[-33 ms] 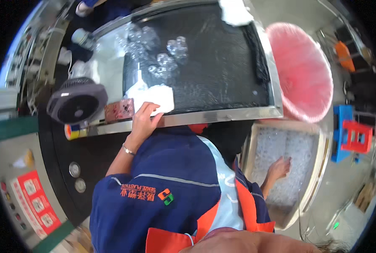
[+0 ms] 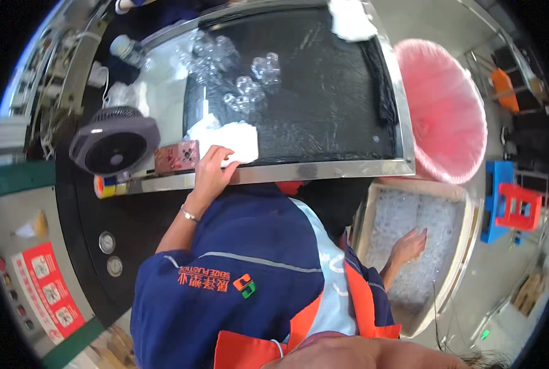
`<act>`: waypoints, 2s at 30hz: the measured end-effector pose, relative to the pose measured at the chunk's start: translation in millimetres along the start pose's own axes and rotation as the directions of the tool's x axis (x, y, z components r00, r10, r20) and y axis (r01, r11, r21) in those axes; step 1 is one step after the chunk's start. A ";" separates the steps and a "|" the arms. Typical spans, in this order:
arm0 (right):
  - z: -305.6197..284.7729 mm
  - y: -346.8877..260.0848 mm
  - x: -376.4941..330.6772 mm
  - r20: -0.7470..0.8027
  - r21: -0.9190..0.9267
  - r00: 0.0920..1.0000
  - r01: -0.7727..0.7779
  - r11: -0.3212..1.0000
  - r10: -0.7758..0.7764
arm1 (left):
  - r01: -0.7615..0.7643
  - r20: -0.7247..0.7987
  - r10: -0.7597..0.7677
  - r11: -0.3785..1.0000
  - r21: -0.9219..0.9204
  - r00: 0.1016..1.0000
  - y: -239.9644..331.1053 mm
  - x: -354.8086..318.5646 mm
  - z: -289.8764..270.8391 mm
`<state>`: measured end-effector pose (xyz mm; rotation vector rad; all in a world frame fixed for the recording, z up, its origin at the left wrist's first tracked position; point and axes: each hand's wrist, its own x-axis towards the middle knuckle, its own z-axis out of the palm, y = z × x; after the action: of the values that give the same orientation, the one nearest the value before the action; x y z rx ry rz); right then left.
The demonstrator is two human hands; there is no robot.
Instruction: The person sorts and arranges small transparent plastic parts into rows by hand, then places them into a plastic tray inside a cardboard box.
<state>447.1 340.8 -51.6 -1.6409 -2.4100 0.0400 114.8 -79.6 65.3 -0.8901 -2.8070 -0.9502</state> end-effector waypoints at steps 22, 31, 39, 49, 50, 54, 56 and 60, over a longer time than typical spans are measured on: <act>-36.7 -463.4 -83.3 -0.289 0.535 0.328 0.834 0.133 -0.899 | 0.229 0.193 -0.229 0.973 0.023 0.954 -59.4 8.0 1.9; -28.4 -444.2 -75.1 -0.181 0.625 0.463 0.735 0.263 -0.868 | 0.341 0.240 -0.287 0.912 -0.226 0.927 -78.1 14.6 1.6; -39.9 -385.9 -83.7 0.010 0.764 0.660 0.480 0.431 -0.752 | 0.553 0.308 -0.459 0.699 -0.454 0.833 -72.3 8.4 -5.0; -52.8 -380.4 -94.7 0.009 0.944 0.568 0.268 0.195 -0.823 | 0.489 0.231 -0.454 0.863 -0.123 0.860 -81.3 20.3 -8.6; -58.4 -379.3 -92.3 0.040 0.940 0.541 0.265 0.216 -0.840 | 0.516 0.253 -0.482 0.852 -0.085 0.839 -62.3 28.5 -19.0; -59.1 -382.7 -99.8 0.108 0.926 0.481 0.270 0.265 -0.870 | 0.523 0.231 -0.471 0.723 -0.451 0.851 -63.8 26.3 -10.2; -59.1 -386.0 -108.8 0.139 0.953 0.412 0.191 0.235 -0.900 | 0.567 0.268 -0.505 0.658 -0.495 0.820 -66.7 20.8 -10.5; -51.7 -390.8 -125.2 0.250 0.955 0.222 -0.214 0.203 -0.942 | 0.545 0.345 -0.431 0.543 -0.638 0.834 -69.4 6.0 -12.2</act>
<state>143.4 73.8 35.5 0.0623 -2.2850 2.3462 70.9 -128.3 38.8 -0.1146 -2.8336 -2.2697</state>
